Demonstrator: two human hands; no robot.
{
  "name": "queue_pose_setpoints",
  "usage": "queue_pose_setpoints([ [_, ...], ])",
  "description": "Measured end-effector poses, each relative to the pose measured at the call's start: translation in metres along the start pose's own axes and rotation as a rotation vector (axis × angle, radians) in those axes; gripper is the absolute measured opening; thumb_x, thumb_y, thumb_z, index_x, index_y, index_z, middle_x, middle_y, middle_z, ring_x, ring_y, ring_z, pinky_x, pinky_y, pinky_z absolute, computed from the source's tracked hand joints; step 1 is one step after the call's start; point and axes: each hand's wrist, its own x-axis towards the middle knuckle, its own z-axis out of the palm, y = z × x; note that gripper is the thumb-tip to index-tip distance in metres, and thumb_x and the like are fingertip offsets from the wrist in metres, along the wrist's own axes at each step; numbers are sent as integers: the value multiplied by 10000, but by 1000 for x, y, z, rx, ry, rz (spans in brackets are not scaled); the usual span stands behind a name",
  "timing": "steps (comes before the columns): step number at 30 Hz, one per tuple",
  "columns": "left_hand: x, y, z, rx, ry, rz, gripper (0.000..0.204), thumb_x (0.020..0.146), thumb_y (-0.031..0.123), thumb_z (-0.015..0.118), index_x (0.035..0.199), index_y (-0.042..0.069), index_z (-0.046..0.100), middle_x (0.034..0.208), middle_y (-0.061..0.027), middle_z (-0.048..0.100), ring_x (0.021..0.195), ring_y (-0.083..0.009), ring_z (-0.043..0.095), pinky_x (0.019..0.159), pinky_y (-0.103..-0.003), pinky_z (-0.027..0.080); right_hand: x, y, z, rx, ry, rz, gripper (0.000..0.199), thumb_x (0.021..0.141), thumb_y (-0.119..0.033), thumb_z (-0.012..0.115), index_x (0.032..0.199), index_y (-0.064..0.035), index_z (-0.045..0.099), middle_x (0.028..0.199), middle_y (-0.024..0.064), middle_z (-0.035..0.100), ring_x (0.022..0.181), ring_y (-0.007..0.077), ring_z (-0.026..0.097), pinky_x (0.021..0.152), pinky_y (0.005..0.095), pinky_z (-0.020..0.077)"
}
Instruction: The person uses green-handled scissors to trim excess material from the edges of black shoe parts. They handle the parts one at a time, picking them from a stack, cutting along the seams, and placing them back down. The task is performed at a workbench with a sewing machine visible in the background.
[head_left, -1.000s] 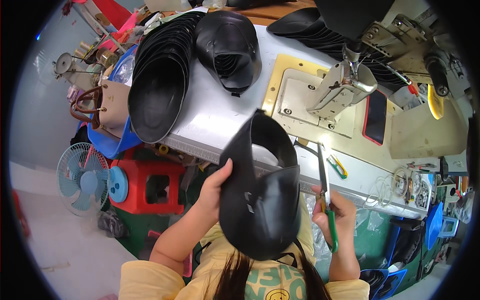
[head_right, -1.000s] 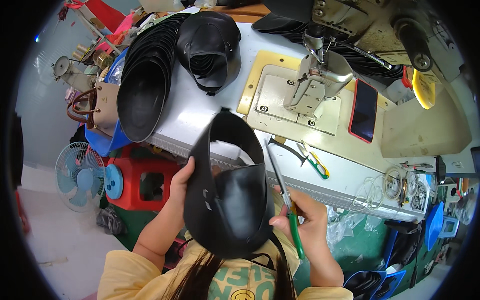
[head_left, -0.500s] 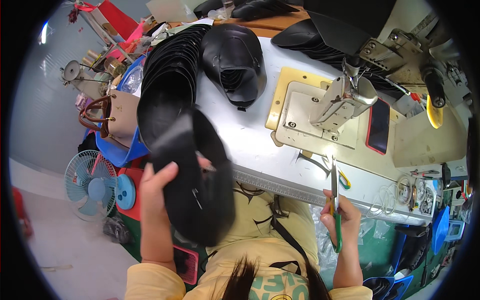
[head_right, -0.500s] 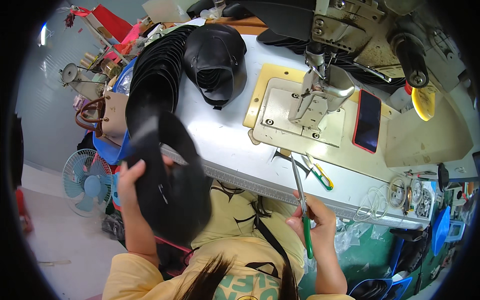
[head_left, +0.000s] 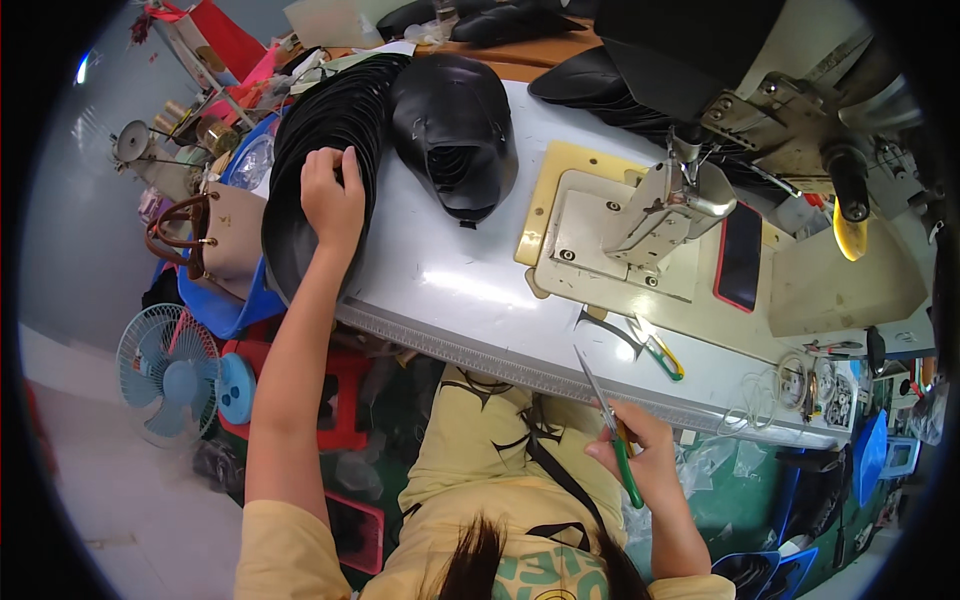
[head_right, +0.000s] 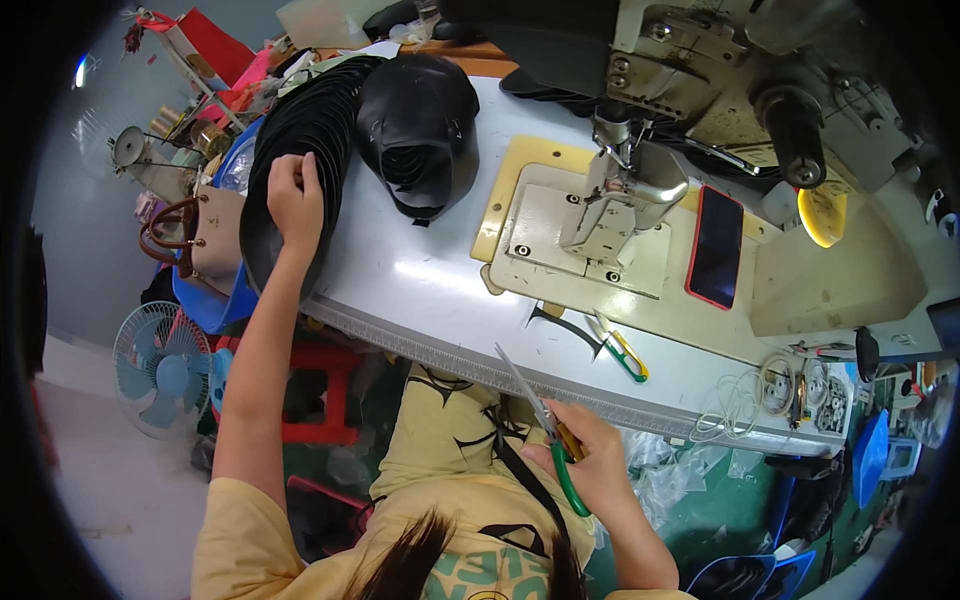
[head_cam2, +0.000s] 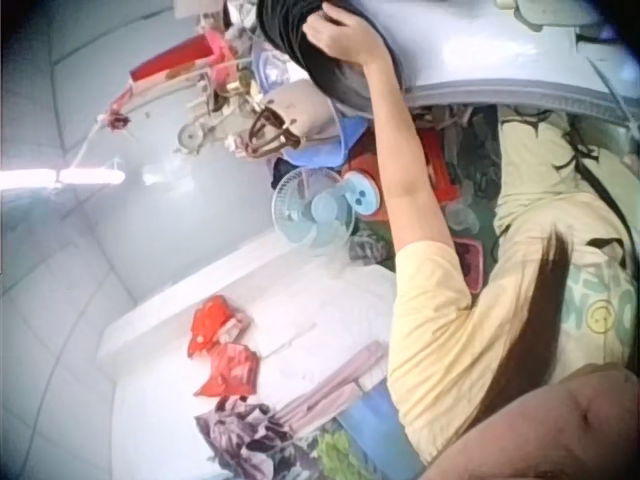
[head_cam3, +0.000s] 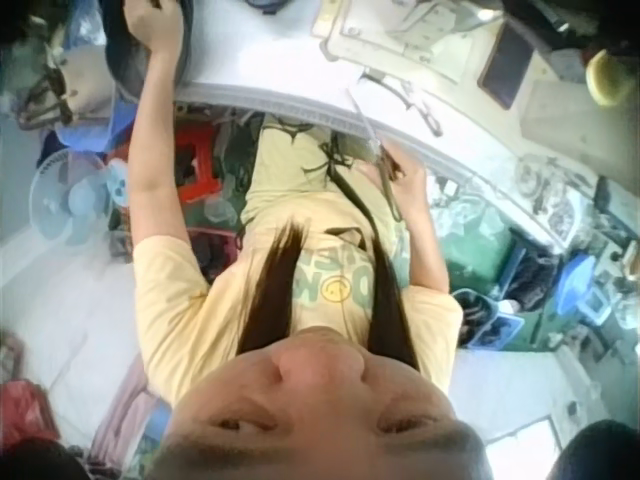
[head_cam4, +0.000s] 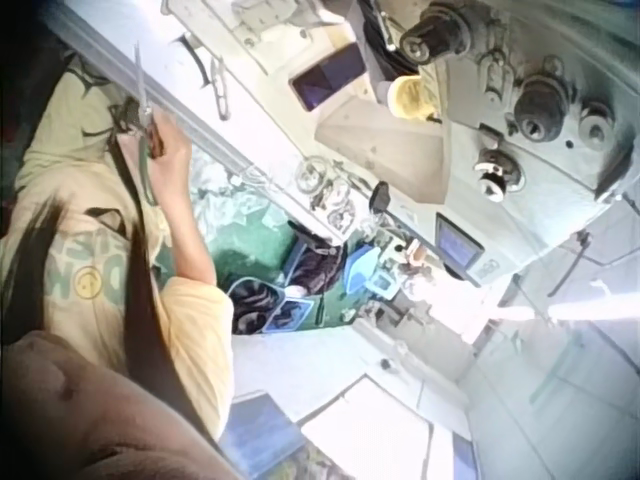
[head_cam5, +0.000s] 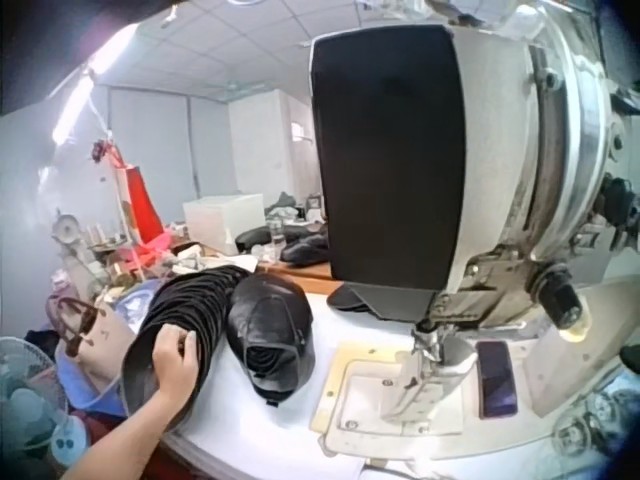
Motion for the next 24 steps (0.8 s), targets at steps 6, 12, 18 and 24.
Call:
queue_pose_setpoints([
  [6,-24,58,30,-658,-312,-481,584,805,184,629,1286,11,346,1171,-198,469,1064,-252,487,902,-299,381,7,1,12,107,-66,98,496,660,-126,773,1101,-31,565,754,57,534,644,134,531,588,232,427],
  [12,-20,46,44,-971,-481,-1160,963,717,192,706,1394,87,29,1291,-192,341,1152,-251,396,974,-406,278,12,-7,15,78,-110,43,523,668,-135,771,1128,-30,546,795,60,539,683,128,545,615,234,439],
  [18,-32,56,25,-965,-528,-1114,977,702,201,734,1395,89,54,1132,-142,442,1050,-197,447,891,-345,311,12,4,19,147,-94,102,529,680,-107,763,1147,-24,531,864,71,557,696,130,547,653,232,462],
  [24,-49,100,-5,-1303,-306,-994,441,828,142,613,1187,-26,420,1048,-94,559,915,-186,566,829,-286,454,17,8,18,224,-151,82,613,699,-138,734,1238,-46,457,958,82,556,794,147,556,723,266,461],
])
